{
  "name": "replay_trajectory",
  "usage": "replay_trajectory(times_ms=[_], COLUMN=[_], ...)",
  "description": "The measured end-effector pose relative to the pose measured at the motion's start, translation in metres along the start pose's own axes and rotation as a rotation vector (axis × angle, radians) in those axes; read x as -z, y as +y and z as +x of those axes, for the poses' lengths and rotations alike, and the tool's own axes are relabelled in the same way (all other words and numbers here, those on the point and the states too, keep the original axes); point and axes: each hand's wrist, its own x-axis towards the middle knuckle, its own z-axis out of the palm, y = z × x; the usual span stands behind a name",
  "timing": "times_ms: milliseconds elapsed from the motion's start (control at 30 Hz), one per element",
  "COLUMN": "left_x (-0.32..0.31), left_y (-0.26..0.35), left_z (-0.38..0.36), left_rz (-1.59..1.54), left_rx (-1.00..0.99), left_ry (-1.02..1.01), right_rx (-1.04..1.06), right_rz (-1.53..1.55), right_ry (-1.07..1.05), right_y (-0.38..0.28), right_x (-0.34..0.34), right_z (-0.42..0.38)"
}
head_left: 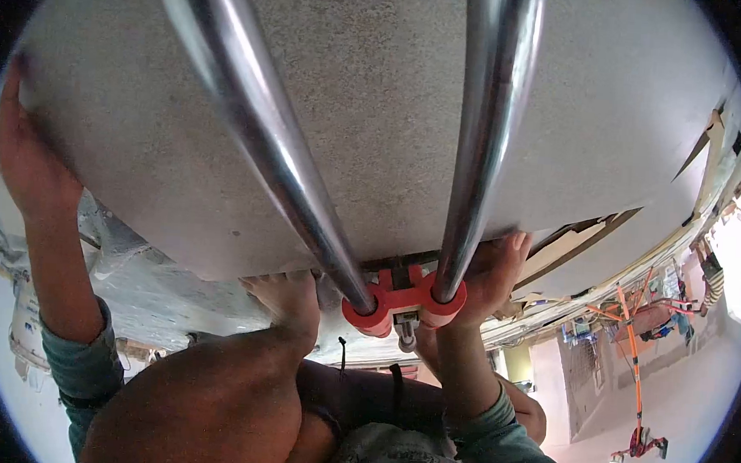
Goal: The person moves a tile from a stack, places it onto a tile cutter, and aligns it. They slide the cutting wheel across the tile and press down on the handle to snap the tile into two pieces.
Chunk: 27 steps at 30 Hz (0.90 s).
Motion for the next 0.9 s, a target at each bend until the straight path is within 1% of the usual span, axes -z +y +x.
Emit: replay_trajectory(times_ms=[67,133,167,233,300,367,433,467,500,533,567,600,633,667,700,733,767,800,833,867,900], left_x=[-0.002,-0.012,-0.017,-0.017,-0.012,-0.004,-0.008,-0.025,-0.026,-0.017,-0.024,-0.030,-0.006,0.017,0.042,0.017,-0.007,-0.007,-0.007,-0.008,-0.008], left_y=[0.005,0.008,0.010,0.011,0.008,0.001,0.000,0.011,0.011,0.002,0.003,0.009,-0.011,-0.030,-0.052,-0.019,0.011,0.009,0.006,0.000,-0.010], left_z=[0.001,-0.002,-0.004,-0.002,0.002,0.005,0.001,-0.007,-0.007,-0.005,-0.012,-0.017,-0.007,0.004,0.016,0.008,-0.006,-0.005,-0.002,-0.002,0.001], left_rz=[-0.069,-0.029,0.010,0.009,0.009,0.076,0.083,0.087,0.022,0.015,0.163,0.287,0.500,0.716,0.872,0.479,0.055,-0.049,-0.180,-0.119,-0.113], left_rx=[0.124,0.118,0.110,0.129,0.148,0.021,0.037,0.046,0.072,0.068,0.050,0.011,-0.186,-0.432,-0.685,-0.215,0.236,0.175,0.201,0.232,0.194], left_ry=[0.032,0.074,0.114,0.085,0.056,-0.028,-0.001,0.019,-0.028,-0.022,0.049,0.133,-0.013,-0.127,-0.198,-0.083,-0.064,-0.073,-0.109,-0.001,-0.022], right_rx=[0.023,-0.076,-0.078,0.012,-0.006,-0.028,0.076,0.074,0.018,-0.032,-0.085,-0.109,0.421,-0.071,0.069,0.002,0.173,0.202,0.196,0.174,0.120], right_rz=[0.015,0.178,0.176,0.017,0.071,0.119,0.038,0.035,0.054,0.075,-0.063,-0.184,-0.843,-0.413,-0.342,-0.308,-0.390,-0.313,-0.261,-0.222,-0.188], right_ry=[0.042,-0.146,-0.147,-0.060,-0.046,-0.036,0.018,0.009,-0.071,-0.150,-0.095,-0.047,-0.189,-0.090,-0.117,-0.142,-0.101,-0.115,-0.095,-0.081,-0.088], right_y=[-0.002,0.002,0.003,0.005,0.001,-0.001,-0.003,-0.002,0.001,0.004,0.003,0.000,0.032,0.009,-0.008,-0.009,-0.006,-0.011,0.001,0.021,0.053], right_x=[0.000,0.012,0.011,0.008,0.003,-0.002,-0.006,-0.002,0.005,0.011,0.011,0.014,0.049,0.027,0.008,0.011,0.008,0.004,0.005,0.009,0.018], right_z=[0.000,0.000,0.001,0.002,0.001,-0.002,-0.003,-0.002,-0.001,0.000,-0.007,-0.013,-0.011,-0.004,-0.006,-0.009,-0.009,-0.009,-0.004,0.001,0.000])
